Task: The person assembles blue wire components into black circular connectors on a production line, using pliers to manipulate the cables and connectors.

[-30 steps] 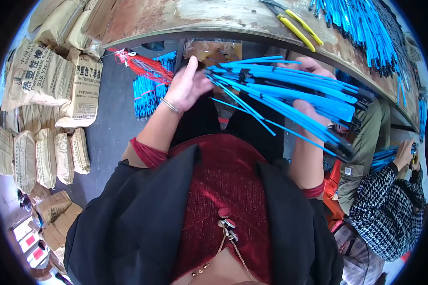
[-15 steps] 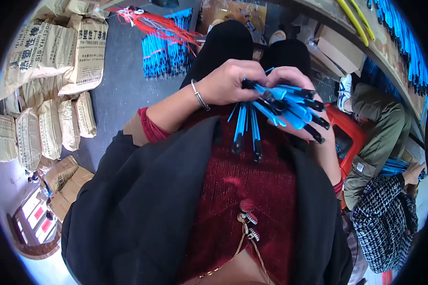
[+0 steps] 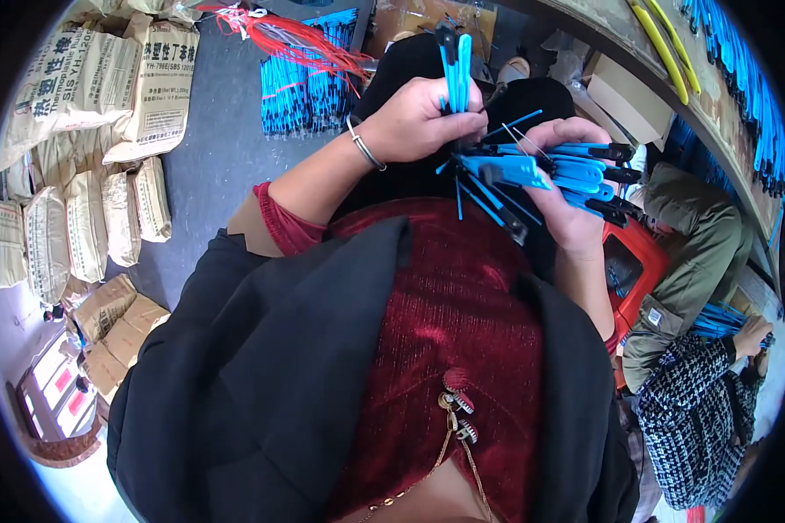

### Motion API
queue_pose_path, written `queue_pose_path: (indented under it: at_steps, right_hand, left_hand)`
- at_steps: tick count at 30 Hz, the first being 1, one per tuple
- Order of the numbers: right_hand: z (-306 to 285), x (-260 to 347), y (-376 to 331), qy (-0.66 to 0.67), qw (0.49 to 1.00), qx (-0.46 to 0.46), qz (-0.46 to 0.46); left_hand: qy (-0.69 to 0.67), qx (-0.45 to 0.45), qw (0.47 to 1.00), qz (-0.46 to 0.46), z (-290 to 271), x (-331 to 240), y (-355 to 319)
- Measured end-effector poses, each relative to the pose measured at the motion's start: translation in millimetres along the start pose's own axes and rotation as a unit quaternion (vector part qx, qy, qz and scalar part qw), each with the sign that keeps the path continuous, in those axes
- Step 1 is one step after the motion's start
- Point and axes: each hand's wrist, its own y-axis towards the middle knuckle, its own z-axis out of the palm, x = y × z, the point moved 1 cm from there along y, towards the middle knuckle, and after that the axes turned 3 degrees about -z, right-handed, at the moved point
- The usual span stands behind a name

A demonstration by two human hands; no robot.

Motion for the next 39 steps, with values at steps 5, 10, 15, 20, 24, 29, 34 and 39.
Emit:
queue_pose_path:
  at_steps: [5,10,15,20,24,29,34,39]
  right_hand:
    - [0.4,-3.7,-3.5,0.010,0.996,-0.092,-0.005]
    - [0.3,-7.8,-4.8,0.020,0.986,-0.162,-0.024]
    - [8.3,-5.0,-6.2,-0.017,0.983,-0.180,-0.045]
    - [14.9,-5.1,-8.9,-0.059,0.974,-0.211,-0.058]
    - [18.0,-6.1,-9.3,-0.073,0.966,-0.242,-0.060]
    - [20.8,-4.4,-6.8,-0.047,0.967,-0.242,-0.065]
    - [26.6,-2.9,-5.8,-0.062,0.958,-0.276,-0.055]
    - [27.1,-0.9,-7.7,-0.102,0.956,-0.269,-0.059]
  left_hand:
    - [0.127,-0.001,0.992,0.002,14.0,-9.2,0.9]
    - [0.234,-0.032,0.972,0.024,26.6,-20.9,0.7]
    - [0.267,-0.073,0.960,0.042,34.1,-20.7,-2.5]
    - [0.274,-0.107,0.954,0.063,37.8,-22.8,-4.7]
    - [0.271,-0.122,0.952,0.069,40.0,-21.5,-4.3]
    - [0.267,-0.128,0.953,0.065,41.3,-23.5,-2.8]
    - [0.264,-0.134,0.953,0.066,41.1,-23.3,-2.7]
    - [0.257,-0.137,0.955,0.056,41.1,-26.5,-3.0]
